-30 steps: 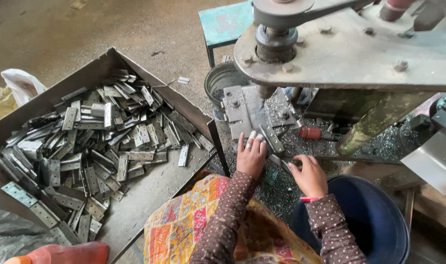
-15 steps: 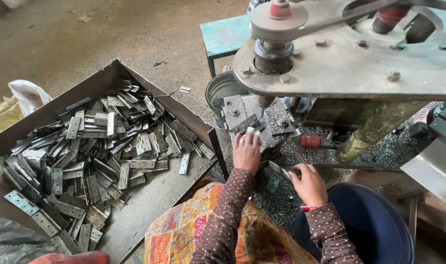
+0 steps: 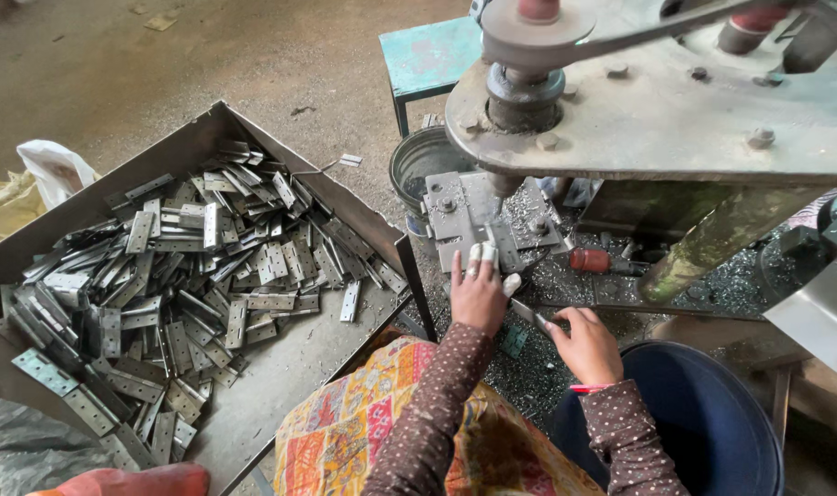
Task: The person repeatedly picks small metal pieces from a bin, places them into a manual punching machine, and operates the lever to process each piece. The person then removes the processed piece and returns it to the bin. This cycle is repeated continuously throughout the clip.
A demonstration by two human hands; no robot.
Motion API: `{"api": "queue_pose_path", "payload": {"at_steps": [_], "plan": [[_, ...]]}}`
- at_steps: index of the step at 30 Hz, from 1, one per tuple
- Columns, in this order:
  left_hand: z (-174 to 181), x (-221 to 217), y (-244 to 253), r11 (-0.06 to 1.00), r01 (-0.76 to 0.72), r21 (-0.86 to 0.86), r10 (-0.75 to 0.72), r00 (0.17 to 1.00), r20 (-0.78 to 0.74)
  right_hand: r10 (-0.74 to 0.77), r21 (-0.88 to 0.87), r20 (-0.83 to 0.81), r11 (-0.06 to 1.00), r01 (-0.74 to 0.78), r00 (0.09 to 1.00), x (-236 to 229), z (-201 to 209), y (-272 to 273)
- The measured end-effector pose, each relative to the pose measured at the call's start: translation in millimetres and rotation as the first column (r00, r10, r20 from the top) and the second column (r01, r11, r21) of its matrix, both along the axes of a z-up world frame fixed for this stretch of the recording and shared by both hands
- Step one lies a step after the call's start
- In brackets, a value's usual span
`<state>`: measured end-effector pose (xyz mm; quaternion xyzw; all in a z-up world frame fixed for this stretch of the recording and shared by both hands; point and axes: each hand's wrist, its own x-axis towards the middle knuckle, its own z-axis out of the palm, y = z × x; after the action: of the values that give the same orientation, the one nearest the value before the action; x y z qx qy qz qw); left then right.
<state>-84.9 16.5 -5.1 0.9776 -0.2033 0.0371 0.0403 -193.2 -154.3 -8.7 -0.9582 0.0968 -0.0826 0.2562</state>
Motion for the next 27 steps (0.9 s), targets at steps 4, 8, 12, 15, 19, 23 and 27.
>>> {"api": "queue_pose_path", "payload": {"at_steps": [4,8,12,15,19,23,27], "plan": [[-7.8,14.6,-10.0,1.0,-0.003,0.019,0.002,0.999,0.049,0.026,-0.023,0.03,0.999,-0.025,0.999,2.1,-7.6,-4.9],[-7.7,28.4,-13.6,0.998,-0.054,-0.021,0.055,0.998,0.041,0.05,-0.039,-0.108,0.998,-0.055,0.993,0.9,-35.2,-11.8],[-12.1,27.6,-13.2,0.998,-0.045,-0.035,0.047,0.997,0.058,0.202,-0.02,-0.209,0.977,-0.211,0.957,-16.5,-92.5,-17.6],[-13.2,28.9,-14.2,0.993,-0.033,-0.117,0.047,0.992,0.114,0.109,0.002,-0.392,0.993,-0.118,0.913,-13.1,-133.9,-29.6],[-13.1,17.2,-8.8,0.998,-0.042,-0.047,0.046,0.996,0.083,0.182,0.054,-0.439,0.983,-0.176,0.88,-15.5,-159.8,-36.2],[1.2,38.3,-13.1,0.996,-0.054,-0.071,0.056,0.998,0.033,0.189,-0.04,-0.481,0.971,-0.237,0.856,22.9,-129.1,-49.6],[-10.0,45.8,-18.6,0.995,-0.091,-0.038,0.09,0.996,-0.015,0.206,-0.046,-0.561,0.959,-0.279,0.802,14.4,-112.9,-42.3]]}}
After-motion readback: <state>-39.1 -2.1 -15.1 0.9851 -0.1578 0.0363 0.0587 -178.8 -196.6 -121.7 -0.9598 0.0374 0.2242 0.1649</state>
